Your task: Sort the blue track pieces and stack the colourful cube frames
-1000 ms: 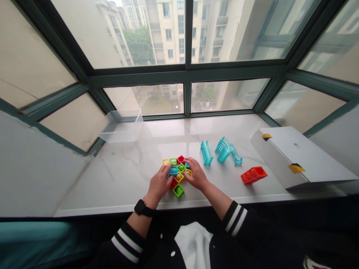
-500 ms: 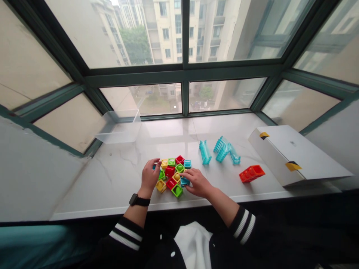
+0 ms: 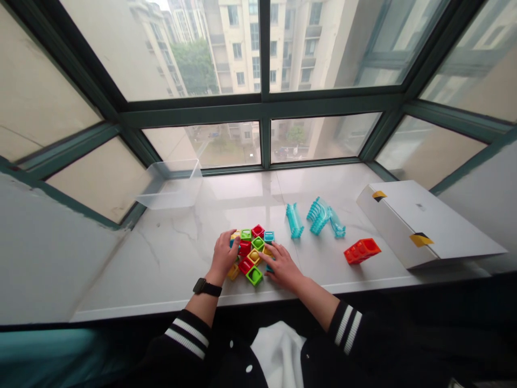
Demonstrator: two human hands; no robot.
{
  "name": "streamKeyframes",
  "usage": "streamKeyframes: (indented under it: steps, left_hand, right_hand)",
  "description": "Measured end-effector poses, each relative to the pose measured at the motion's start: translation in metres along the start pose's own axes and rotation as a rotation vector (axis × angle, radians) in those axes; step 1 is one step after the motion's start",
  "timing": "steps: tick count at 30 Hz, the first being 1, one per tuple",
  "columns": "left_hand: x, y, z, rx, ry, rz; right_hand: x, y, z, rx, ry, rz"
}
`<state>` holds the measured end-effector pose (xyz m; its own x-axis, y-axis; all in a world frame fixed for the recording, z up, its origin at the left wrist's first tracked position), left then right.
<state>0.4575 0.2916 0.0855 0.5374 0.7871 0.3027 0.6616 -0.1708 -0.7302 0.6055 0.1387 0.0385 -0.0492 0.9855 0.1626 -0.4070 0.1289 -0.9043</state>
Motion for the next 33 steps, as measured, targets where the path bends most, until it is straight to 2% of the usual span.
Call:
streamKeyframes:
  steps: [5,8,10,12,14,16,18,19,20,22,23,25,27,30,33]
  left_hand:
    - [-0.024,0.012,0.004,0.095,0.016,0.095]
    - [-0.033,0.013,0.011,0.080,-0.009,0.097]
    - [-0.038,0.010,0.015,0.052,-0.037,0.077]
    - [-0.043,0.004,0.016,0.040,-0.054,0.034]
    - [-0.048,-0.007,0.012,0.046,-0.045,-0.027]
    - [-0.052,-0.019,0.001,0.046,-0.008,-0.083]
    - [-0.055,-0.031,-0.014,0.026,0.043,-0.136]
    - [-0.056,-0.037,-0.023,0.011,0.069,-0.167]
    - [-0.056,-0.042,-0.032,-0.009,0.094,-0.198]
    - [-0.057,-0.048,-0.054,-0.056,0.151,-0.249]
    - [-0.057,-0.047,-0.068,-0.083,0.187,-0.252]
    - [-0.058,-0.036,-0.099,-0.135,0.278,-0.196]
    - [-0.061,-0.016,-0.131,-0.175,0.349,-0.078]
    - [-0.065,0.021,-0.169,-0.149,0.422,0.132]
    - [-0.063,0.039,-0.180,-0.035,0.444,0.212]
  right_hand:
    - [-0.001,0.004,0.002,0.013,0.095,-0.105]
    - [0.000,0.003,0.008,0.057,0.065,-0.117]
    - [0.000,-0.009,0.011,0.103,0.035,-0.145]
    - [-0.006,-0.041,0.009,0.134,0.016,-0.236]
    - [-0.023,-0.095,-0.005,0.111,0.042,-0.413]
    - [-0.052,-0.156,-0.032,0.017,0.144,-0.588]
    - [-0.089,-0.208,-0.074,-0.124,0.354,-0.696]
    - [-0.109,-0.225,-0.099,-0.192,0.499,-0.696]
    - [-0.125,-0.234,-0.124,-0.239,0.644,-0.633]
    - [-0.151,-0.226,-0.168,-0.222,0.889,-0.373]
    - [-0.160,-0.216,-0.180,-0.182,0.948,-0.256]
    - [-0.160,-0.198,-0.179,-0.096,0.919,-0.153]
    - [-0.139,-0.186,-0.149,0.014,0.729,-0.184]
    - [-0.095,-0.168,-0.083,0.314,0.416,-0.233]
    - [-0.060,-0.149,-0.034,0.728,0.271,-0.221]
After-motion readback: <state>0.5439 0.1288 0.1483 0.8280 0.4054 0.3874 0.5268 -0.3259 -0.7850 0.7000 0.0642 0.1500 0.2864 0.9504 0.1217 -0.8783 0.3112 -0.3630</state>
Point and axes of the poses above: each hand's wrist, its own x-axis towards the middle knuckle, its own y-axis out of the palm, z = x × y, the point moved 10 cm from there along x, towards the middle knuckle, and after that the axes turned 4 degrees about z, right-handed, at the moved point
